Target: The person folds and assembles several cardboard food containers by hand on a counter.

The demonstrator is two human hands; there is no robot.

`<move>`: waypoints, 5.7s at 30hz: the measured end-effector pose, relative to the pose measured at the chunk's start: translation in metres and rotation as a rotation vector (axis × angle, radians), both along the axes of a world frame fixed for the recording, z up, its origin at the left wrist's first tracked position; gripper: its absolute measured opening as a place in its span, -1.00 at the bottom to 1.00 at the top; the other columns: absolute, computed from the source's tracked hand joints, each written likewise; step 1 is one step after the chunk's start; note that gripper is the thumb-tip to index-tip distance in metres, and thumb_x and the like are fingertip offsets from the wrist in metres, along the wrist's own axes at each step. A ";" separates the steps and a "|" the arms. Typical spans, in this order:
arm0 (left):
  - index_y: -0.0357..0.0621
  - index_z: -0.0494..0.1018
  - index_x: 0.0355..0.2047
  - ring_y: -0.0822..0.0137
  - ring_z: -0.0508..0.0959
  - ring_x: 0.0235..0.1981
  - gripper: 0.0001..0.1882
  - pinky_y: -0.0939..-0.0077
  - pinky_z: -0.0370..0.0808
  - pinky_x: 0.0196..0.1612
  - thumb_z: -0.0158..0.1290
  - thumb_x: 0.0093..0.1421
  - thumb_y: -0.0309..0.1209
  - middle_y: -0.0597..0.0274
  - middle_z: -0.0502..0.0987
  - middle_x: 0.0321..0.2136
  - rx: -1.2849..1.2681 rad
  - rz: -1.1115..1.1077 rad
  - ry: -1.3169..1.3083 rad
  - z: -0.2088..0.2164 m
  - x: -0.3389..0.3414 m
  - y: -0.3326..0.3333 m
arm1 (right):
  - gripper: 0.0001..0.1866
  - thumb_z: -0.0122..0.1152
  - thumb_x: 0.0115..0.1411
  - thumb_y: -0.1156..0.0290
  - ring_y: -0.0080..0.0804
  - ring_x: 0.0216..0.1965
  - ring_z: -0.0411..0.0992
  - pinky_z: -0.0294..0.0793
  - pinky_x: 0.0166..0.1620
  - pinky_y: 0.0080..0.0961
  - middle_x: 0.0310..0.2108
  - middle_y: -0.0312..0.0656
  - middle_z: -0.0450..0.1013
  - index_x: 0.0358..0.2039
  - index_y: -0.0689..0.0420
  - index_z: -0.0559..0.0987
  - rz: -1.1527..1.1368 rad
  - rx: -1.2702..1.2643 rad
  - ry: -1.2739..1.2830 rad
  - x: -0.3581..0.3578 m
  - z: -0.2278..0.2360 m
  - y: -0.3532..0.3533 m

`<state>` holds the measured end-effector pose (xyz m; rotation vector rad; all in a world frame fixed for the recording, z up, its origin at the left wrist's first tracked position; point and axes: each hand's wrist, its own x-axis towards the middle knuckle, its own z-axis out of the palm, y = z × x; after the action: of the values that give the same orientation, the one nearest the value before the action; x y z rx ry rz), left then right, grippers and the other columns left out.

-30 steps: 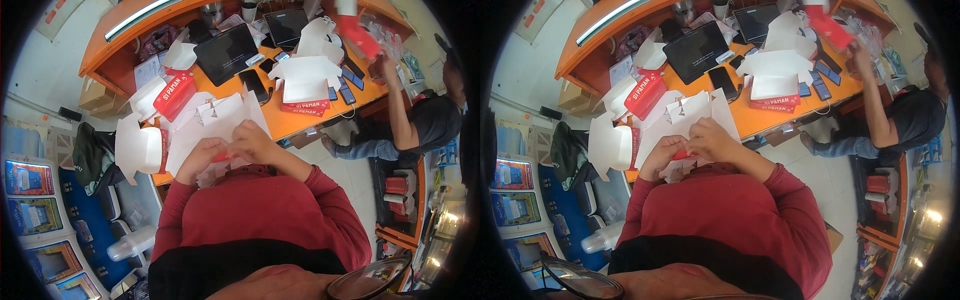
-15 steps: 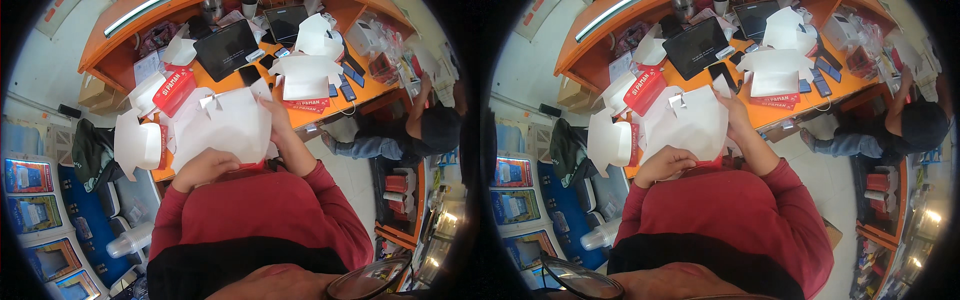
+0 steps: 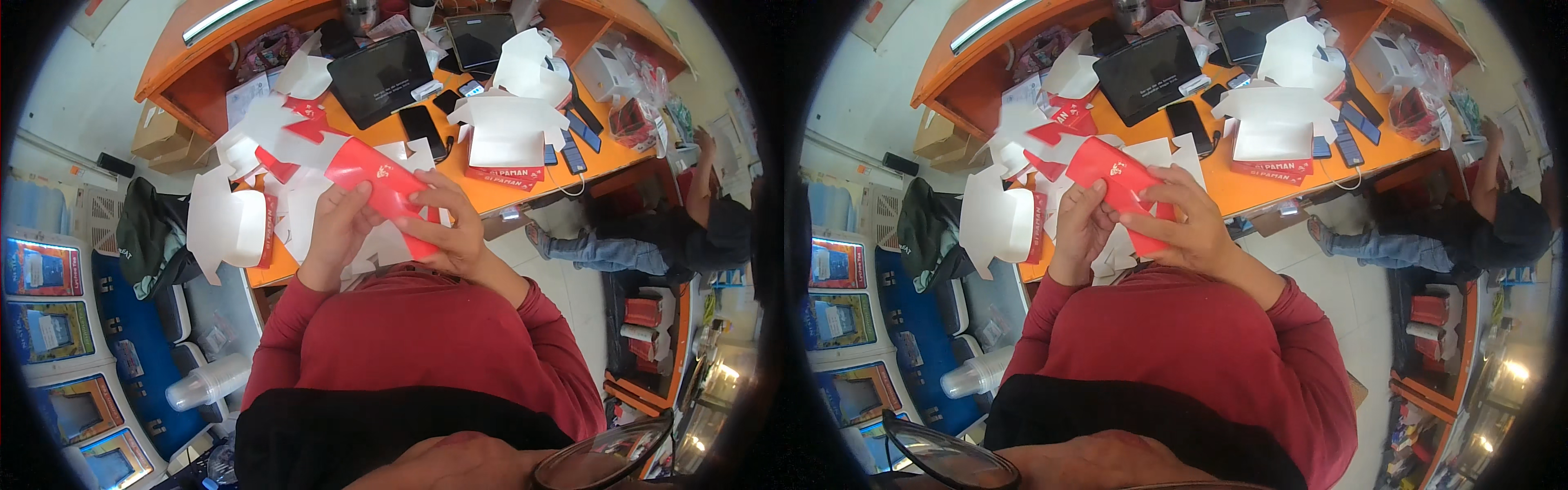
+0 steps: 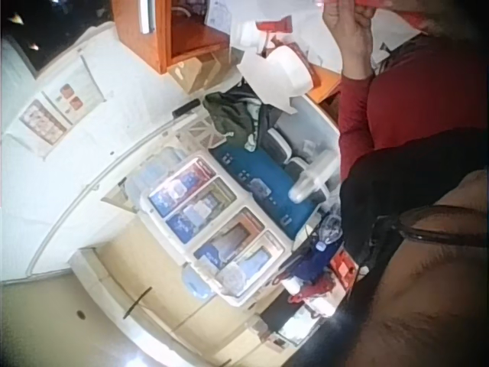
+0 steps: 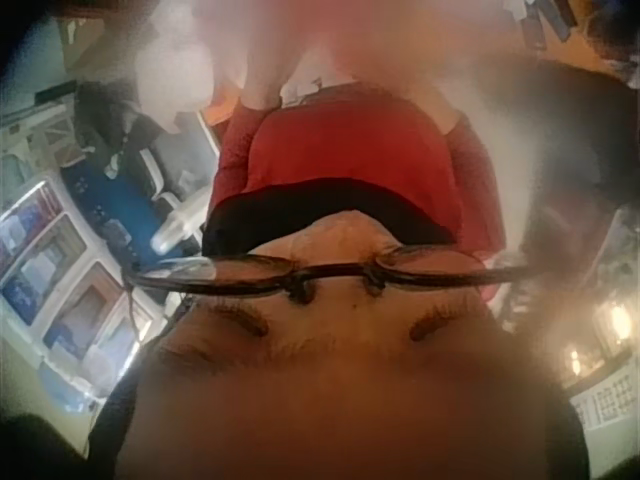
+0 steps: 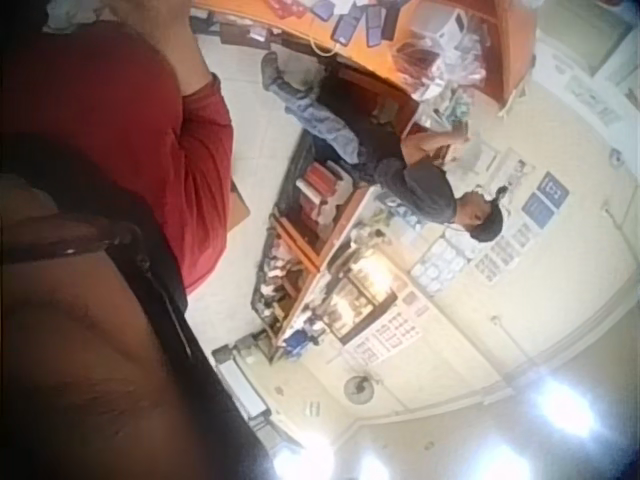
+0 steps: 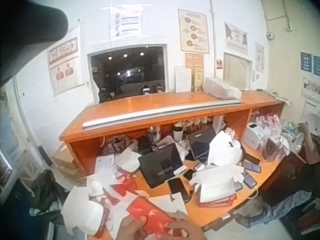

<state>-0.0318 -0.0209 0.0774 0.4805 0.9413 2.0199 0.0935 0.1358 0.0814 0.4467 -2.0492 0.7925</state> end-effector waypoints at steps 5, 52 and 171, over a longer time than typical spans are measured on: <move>-0.37 0.53 -0.21 0.36 0.63 -0.27 -0.70 0.47 0.57 -0.12 -0.05 0.38 -0.33 0.11 0.61 -0.25 -0.111 0.012 0.120 -0.007 0.016 0.010 | -0.52 0.38 -0.05 0.38 0.00 0.01 0.35 0.37 0.06 -0.15 -0.03 -0.06 0.39 -0.02 -0.04 0.62 -0.248 -0.019 -0.098 0.000 0.002 -0.007; -0.15 0.40 -0.06 -0.07 0.58 -0.29 -0.60 0.23 0.45 -0.20 0.14 0.19 -0.20 -0.09 0.57 -0.33 -0.591 -0.509 0.983 -0.044 0.023 -0.026 | -0.84 0.28 -0.01 0.57 -0.23 -0.38 0.45 0.45 -0.32 -0.42 -0.41 -0.20 0.38 -0.36 0.11 0.59 0.214 -0.065 -0.801 0.006 -0.031 0.015; -0.28 0.61 -0.38 0.58 0.42 -0.51 -0.77 0.59 0.40 -0.39 0.18 0.19 -0.32 0.36 0.59 -0.51 -0.919 -0.212 0.563 -0.150 -0.030 0.037 | -0.65 0.24 0.17 0.26 -0.18 -0.22 0.53 0.51 -0.16 -0.33 -0.17 -0.01 0.49 -0.09 0.18 0.54 -0.453 -0.524 -1.075 0.025 -0.128 0.065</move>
<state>-0.0619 0.0165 -0.0726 0.5863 1.9143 1.0767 0.1185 0.2013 -0.0465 -0.9032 -2.5587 1.3875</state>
